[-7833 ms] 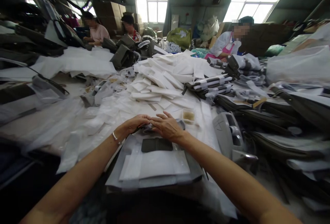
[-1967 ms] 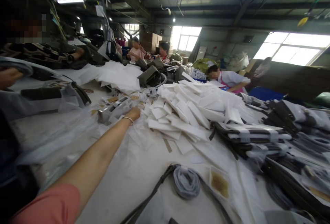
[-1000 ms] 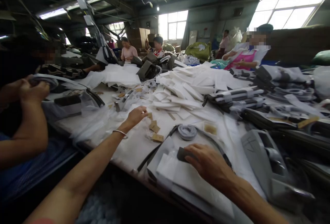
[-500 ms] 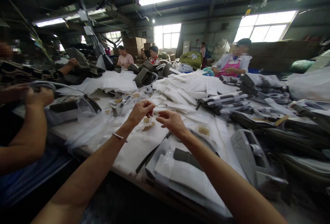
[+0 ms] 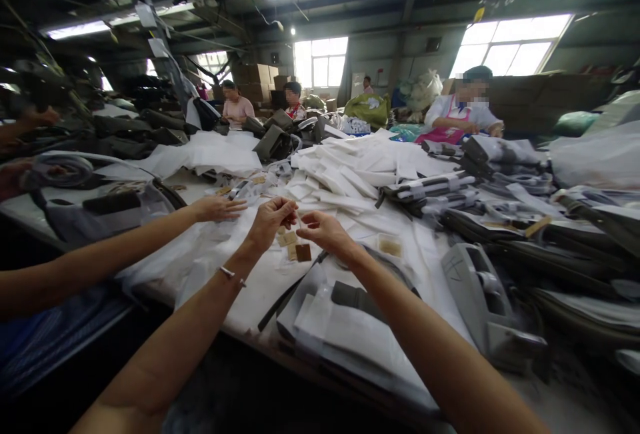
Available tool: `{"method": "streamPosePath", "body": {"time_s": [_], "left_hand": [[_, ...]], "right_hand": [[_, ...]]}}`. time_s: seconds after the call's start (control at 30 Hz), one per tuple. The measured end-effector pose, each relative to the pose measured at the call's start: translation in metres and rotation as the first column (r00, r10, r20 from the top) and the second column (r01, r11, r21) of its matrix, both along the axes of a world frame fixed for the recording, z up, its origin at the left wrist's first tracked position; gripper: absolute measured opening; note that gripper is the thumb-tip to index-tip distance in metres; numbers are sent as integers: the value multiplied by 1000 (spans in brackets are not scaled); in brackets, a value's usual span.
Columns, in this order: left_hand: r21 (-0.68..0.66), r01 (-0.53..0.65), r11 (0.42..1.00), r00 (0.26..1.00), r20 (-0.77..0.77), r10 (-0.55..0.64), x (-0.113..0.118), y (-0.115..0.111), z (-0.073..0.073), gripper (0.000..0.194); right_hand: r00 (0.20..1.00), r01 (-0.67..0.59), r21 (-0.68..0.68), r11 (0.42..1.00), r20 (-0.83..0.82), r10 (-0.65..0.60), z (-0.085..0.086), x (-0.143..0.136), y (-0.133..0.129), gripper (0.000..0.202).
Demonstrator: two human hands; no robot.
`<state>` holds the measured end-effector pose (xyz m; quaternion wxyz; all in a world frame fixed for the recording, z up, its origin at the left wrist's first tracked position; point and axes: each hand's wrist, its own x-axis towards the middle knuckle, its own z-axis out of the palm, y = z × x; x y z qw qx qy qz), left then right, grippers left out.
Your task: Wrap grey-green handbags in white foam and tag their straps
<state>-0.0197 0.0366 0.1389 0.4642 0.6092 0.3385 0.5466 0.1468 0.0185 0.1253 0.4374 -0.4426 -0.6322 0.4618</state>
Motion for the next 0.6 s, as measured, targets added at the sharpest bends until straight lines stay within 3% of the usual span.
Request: {"method": "streamPosePath", "body": {"time_s": [0.13, 0.3, 0.4, 0.53, 0.6], "left_hand": [[-49, 71, 996, 997, 20, -70, 5, 2, 5, 46], [-46, 78, 996, 996, 42, -76, 2, 5, 5, 46], [-53, 111, 992, 994, 29, -109, 0, 4, -5, 50], [-151, 337, 929, 930, -100, -353, 5, -7, -29, 52], [-189, 345, 919, 914, -156, -375, 9, -12, -40, 47]], "right_hand": [[988, -130, -21, 991, -83, 128, -12, -8, 0, 29], [977, -77, -50, 996, -201, 65, -8, -14, -6, 38], [956, -93, -80, 992, -286, 66, -5, -8, -9, 45], [931, -65, -104, 992, -365, 23, -3, 3, -15, 48], [928, -32, -129, 991, -373, -19, -3, 10, -17, 45]]}}
